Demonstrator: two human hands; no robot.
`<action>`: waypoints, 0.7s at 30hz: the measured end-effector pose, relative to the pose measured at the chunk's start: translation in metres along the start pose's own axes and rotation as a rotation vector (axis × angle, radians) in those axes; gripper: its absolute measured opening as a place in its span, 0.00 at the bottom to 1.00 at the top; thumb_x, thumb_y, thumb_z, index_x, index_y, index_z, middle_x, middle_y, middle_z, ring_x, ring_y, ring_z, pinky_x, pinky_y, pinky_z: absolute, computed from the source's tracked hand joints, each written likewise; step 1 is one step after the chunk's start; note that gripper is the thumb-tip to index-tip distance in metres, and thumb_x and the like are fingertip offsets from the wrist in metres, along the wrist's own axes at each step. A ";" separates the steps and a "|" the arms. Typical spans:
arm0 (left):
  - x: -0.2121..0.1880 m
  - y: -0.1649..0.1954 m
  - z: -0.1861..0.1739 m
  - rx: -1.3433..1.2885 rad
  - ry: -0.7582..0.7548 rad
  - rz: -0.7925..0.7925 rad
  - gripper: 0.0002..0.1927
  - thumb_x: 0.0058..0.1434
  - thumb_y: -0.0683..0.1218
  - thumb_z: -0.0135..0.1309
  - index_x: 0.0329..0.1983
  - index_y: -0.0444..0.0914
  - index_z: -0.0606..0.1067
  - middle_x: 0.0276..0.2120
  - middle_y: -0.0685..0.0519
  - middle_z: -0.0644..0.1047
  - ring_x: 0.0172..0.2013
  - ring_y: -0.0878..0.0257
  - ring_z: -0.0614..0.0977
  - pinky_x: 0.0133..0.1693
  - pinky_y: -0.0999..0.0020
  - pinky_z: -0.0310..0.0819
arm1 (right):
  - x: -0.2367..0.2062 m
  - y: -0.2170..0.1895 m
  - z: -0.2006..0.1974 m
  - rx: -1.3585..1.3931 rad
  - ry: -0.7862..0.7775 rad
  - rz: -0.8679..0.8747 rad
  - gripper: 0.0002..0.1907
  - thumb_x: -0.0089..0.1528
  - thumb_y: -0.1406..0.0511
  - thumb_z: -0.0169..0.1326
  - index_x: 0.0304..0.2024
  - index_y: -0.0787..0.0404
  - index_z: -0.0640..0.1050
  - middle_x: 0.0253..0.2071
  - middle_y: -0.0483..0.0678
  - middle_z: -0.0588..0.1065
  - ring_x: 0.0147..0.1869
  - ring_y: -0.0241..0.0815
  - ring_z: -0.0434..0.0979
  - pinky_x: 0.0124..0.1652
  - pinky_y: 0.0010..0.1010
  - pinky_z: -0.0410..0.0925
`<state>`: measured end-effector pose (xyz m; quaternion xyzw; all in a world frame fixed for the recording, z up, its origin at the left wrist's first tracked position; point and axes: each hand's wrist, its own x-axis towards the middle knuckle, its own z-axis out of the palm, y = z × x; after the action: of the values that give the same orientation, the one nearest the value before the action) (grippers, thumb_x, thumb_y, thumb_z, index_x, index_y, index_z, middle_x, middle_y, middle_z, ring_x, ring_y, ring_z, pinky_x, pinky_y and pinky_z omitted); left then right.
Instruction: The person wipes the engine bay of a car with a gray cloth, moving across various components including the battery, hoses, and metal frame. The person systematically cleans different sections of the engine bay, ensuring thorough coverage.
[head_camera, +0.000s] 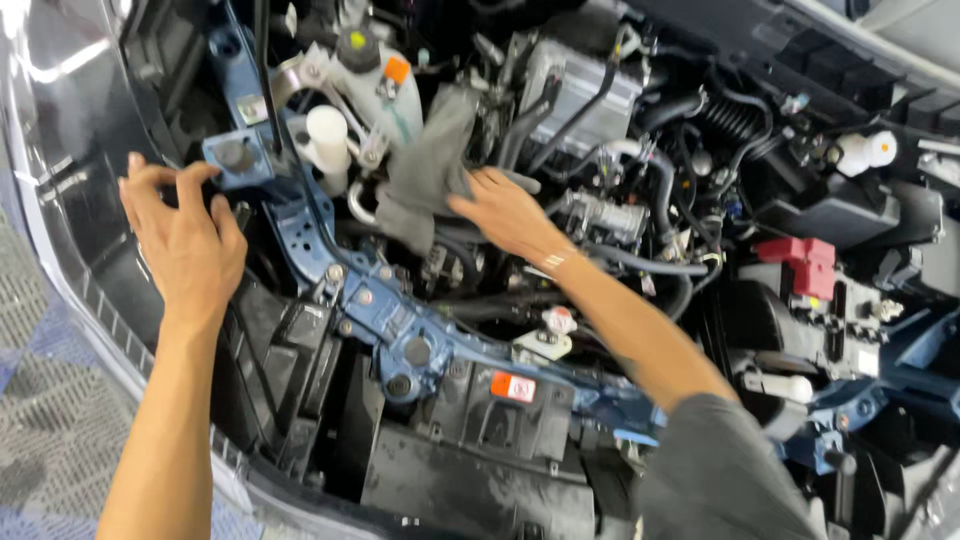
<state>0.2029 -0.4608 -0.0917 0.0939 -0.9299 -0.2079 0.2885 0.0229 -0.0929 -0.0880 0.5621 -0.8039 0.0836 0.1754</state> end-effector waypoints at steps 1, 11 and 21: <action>-0.001 -0.001 0.001 0.004 0.009 -0.001 0.13 0.71 0.36 0.54 0.58 0.37 0.72 0.55 0.39 0.66 0.72 0.35 0.61 0.77 0.40 0.48 | -0.005 0.009 -0.008 0.024 -0.064 -0.042 0.13 0.61 0.63 0.55 0.47 0.49 0.70 0.43 0.56 0.76 0.47 0.58 0.81 0.48 0.44 0.71; 0.002 0.000 -0.001 -0.006 0.007 -0.008 0.13 0.70 0.36 0.54 0.56 0.37 0.72 0.56 0.39 0.66 0.73 0.36 0.62 0.74 0.44 0.51 | 0.058 -0.041 0.028 0.120 -0.116 0.354 0.25 0.62 0.71 0.51 0.60 0.45 0.76 0.45 0.63 0.74 0.39 0.64 0.78 0.41 0.50 0.71; 0.003 0.000 0.000 -0.035 0.028 -0.020 0.13 0.70 0.38 0.57 0.56 0.37 0.73 0.55 0.38 0.65 0.73 0.35 0.62 0.73 0.43 0.54 | -0.005 0.079 -0.081 -0.176 -0.399 -0.037 0.13 0.46 0.64 0.61 0.33 0.43 0.87 0.59 0.46 0.75 0.70 0.53 0.68 0.68 0.50 0.59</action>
<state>0.2007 -0.4615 -0.0900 0.1012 -0.9209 -0.2259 0.3010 -0.0342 -0.0340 -0.0095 0.5646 -0.8165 -0.1031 0.0626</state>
